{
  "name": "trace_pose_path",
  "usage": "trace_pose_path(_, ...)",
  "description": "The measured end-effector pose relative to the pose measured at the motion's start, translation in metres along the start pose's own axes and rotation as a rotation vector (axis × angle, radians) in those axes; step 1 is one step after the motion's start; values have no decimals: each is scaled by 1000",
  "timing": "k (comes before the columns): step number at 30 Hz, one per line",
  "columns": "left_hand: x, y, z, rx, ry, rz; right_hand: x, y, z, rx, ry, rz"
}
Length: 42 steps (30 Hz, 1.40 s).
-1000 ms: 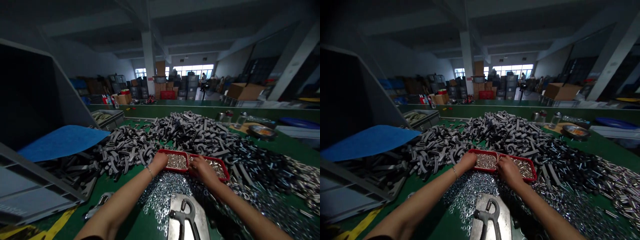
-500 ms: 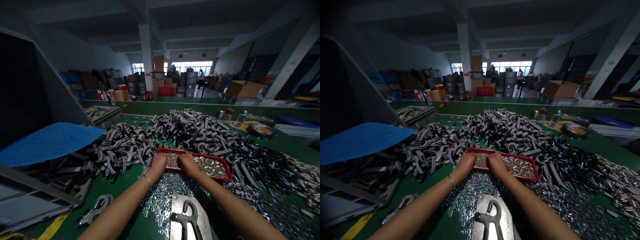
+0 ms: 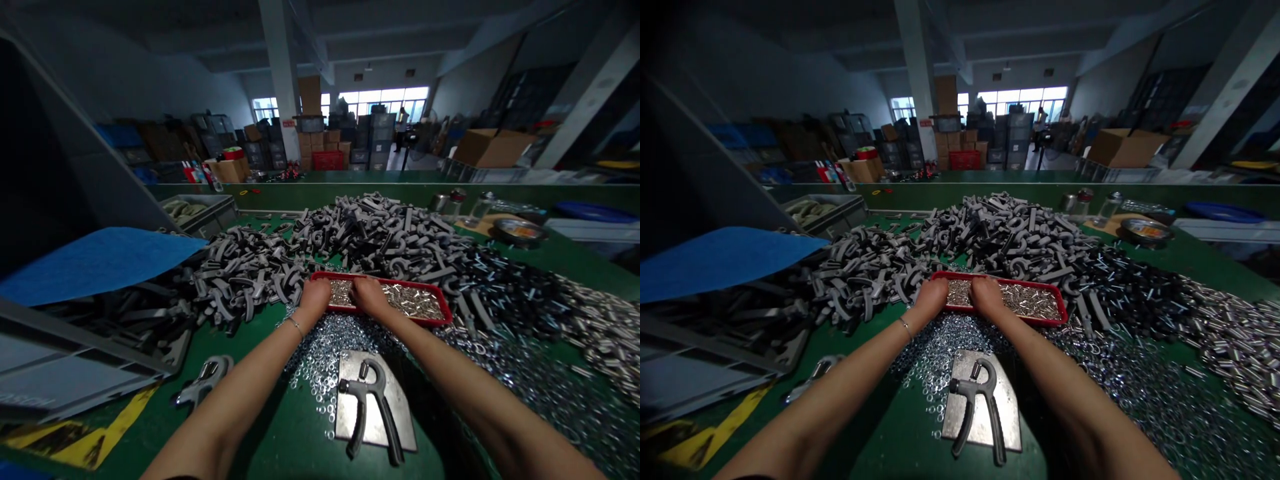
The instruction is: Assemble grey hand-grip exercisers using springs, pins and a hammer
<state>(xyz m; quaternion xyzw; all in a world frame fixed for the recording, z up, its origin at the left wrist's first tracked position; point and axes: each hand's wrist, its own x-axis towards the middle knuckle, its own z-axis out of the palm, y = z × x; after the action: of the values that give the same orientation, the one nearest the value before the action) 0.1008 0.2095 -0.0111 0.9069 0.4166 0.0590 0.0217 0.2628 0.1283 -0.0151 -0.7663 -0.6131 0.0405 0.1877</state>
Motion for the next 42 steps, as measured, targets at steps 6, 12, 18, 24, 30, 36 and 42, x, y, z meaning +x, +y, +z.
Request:
trace_pose_path(6,-5,-9,-20,-275,100,37,-2,5,-15,344,85,89)
trace_pose_path(12,-100,11,-19,-585,72,149,-90,14,-40,754,53,165)
trace_pose_path(18,-184,50,5,-887,-143,66,-198,9,-25,982,-46,306)
trace_pose_path(24,-178,69,6,-500,-71,247,-222,5,-19,1110,-95,360)
trace_pose_path(30,-179,74,19,-315,-9,379,-227,0,-18,1156,-135,363)
trace_pose_path(36,-191,63,29,-264,128,554,-222,-4,-18,962,-137,294)
trace_pose_path(42,-203,57,32,-204,206,659,-222,-6,-1,497,26,-106)
